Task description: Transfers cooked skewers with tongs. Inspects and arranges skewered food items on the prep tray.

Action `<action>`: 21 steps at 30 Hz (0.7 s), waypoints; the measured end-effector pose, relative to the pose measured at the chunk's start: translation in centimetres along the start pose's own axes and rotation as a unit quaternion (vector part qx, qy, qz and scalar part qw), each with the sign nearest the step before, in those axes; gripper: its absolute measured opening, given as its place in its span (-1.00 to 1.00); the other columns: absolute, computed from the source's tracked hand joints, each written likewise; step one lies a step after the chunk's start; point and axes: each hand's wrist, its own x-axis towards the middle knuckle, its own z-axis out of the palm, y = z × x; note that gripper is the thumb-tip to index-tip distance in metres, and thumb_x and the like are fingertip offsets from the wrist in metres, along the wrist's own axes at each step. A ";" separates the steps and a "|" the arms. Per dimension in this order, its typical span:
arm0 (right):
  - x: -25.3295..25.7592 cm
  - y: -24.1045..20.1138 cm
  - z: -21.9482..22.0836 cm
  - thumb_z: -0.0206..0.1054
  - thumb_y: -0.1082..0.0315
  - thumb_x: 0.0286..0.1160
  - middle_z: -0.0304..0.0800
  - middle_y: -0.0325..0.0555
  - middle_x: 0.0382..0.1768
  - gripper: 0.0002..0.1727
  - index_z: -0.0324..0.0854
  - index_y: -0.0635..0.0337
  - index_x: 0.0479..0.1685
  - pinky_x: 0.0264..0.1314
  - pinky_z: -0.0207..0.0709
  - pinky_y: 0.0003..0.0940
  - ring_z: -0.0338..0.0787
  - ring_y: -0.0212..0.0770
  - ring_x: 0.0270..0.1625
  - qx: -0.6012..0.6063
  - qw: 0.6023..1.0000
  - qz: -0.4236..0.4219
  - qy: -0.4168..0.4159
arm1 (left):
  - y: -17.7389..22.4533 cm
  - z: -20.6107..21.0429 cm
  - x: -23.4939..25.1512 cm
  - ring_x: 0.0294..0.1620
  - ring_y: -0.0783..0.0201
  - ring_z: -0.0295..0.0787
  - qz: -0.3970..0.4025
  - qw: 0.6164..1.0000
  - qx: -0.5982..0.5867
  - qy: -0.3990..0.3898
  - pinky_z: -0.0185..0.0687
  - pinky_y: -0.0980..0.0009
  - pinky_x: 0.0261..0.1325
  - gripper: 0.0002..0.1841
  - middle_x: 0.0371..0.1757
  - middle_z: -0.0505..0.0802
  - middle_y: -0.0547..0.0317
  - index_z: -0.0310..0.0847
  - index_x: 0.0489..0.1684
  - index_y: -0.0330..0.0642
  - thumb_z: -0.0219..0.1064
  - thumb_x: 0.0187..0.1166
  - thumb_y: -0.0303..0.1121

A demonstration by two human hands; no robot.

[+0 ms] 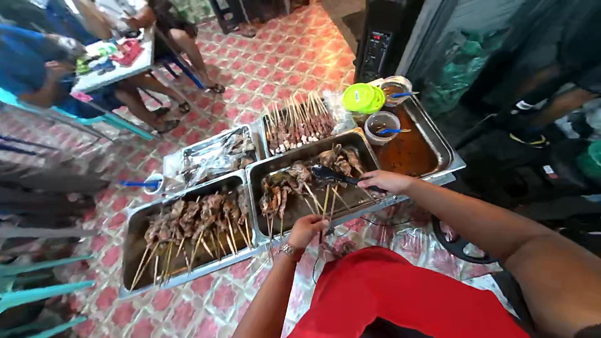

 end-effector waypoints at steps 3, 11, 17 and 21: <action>0.6 0.2 -0.3 0.13 0.15 0.83 0.59 -0.22 -0.37 -0.63 0.51 0.24 0.32 -0.50 0.43 -0.56 0.50 -0.46 -0.55 0.017 0.999 0.040 -0.011 | -0.2 0.9 2.3 -0.28 0.43 0.68 -0.013 1.000 -0.023 -0.003 0.62 0.45 -0.08 -0.80 -0.23 0.81 0.17 0.68 0.10 -0.38 0.25 0.72 -0.44; -6.7 3.3 -6.7 0.08 0.20 0.78 0.65 -0.19 -0.25 -0.63 0.44 0.22 0.38 -0.43 0.48 -0.50 0.55 -0.43 -0.48 -0.008 0.997 0.070 0.020 | 1.9 2.6 5.5 -0.38 0.45 0.66 -0.017 0.996 -0.066 0.051 0.60 0.51 -0.21 -0.81 -0.32 0.77 0.21 0.67 0.09 -0.36 0.22 0.74 -0.44; -10.8 7.9 -13.8 0.10 -0.04 0.52 0.71 -0.33 -0.20 -0.52 0.43 0.02 0.31 -0.52 0.53 -0.58 0.62 -0.48 -0.50 0.097 0.995 0.016 0.020 | 6.7 2.2 6.9 0.37 -0.19 0.73 -0.051 0.918 0.359 0.160 0.47 -0.21 0.49 -0.60 0.26 0.82 -0.25 0.72 0.30 -0.26 0.08 0.83 -0.20; -10.4 8.9 -16.8 0.27 -0.20 0.31 0.72 -0.36 -0.26 -0.42 0.47 -0.04 0.20 -0.53 0.54 -0.59 0.64 -0.48 -0.51 0.108 0.994 0.006 -0.017 | 10.7 3.8 8.9 0.43 -0.31 0.66 -0.129 0.846 0.489 0.166 0.46 -0.31 0.44 -0.59 0.34 0.77 -0.32 0.67 0.35 -0.24 0.04 0.84 -0.20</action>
